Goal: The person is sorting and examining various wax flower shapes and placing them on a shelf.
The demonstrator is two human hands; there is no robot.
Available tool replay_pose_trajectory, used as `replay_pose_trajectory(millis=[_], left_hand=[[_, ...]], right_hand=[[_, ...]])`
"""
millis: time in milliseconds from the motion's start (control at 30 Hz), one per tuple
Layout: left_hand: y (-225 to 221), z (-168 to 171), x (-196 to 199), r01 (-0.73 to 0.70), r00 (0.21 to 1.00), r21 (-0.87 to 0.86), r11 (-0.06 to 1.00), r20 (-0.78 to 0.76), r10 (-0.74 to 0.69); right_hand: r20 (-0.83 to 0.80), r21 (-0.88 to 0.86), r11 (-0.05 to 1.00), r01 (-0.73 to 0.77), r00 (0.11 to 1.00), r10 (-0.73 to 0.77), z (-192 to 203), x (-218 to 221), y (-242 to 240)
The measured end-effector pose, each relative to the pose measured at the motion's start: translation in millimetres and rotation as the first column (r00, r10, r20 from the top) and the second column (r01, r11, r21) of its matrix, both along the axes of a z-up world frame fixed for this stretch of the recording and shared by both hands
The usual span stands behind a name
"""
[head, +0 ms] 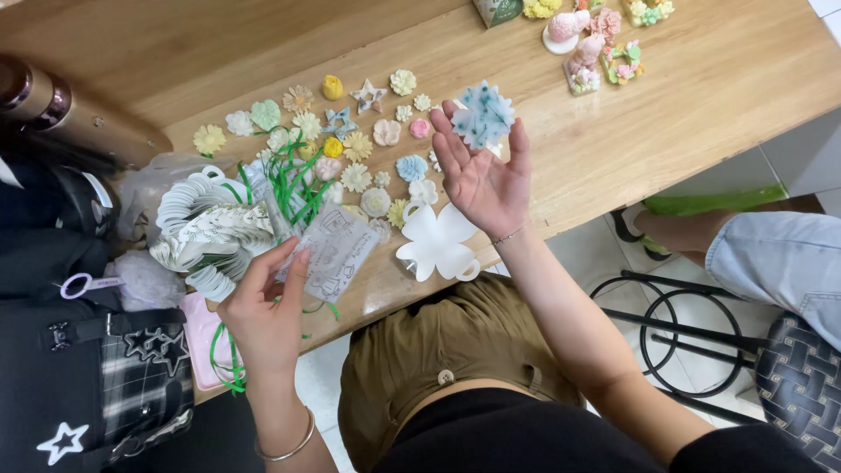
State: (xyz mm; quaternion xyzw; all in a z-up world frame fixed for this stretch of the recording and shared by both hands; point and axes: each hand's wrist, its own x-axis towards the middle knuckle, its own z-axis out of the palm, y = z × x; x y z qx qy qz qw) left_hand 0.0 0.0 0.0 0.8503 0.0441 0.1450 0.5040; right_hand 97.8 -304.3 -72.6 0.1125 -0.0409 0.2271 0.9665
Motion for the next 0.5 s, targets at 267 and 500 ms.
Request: replay_pose_trajectory(millis=[267, 500], left_hand=[[-12, 5, 8, 0.025, 0.999, 0.008, 1.0, -0.043, -0.025], [-27, -3, 14, 0.109, 0.994, -0.001, 0.994, -0.008, -0.109]], right_hand=[[0.081, -0.077, 0.997, -0.018, 0.996, 0.024, -12, 11, -14], [-0.19, -0.072, 0.997, 0.022, 0.981, -0.035, -5, 18, -13]])
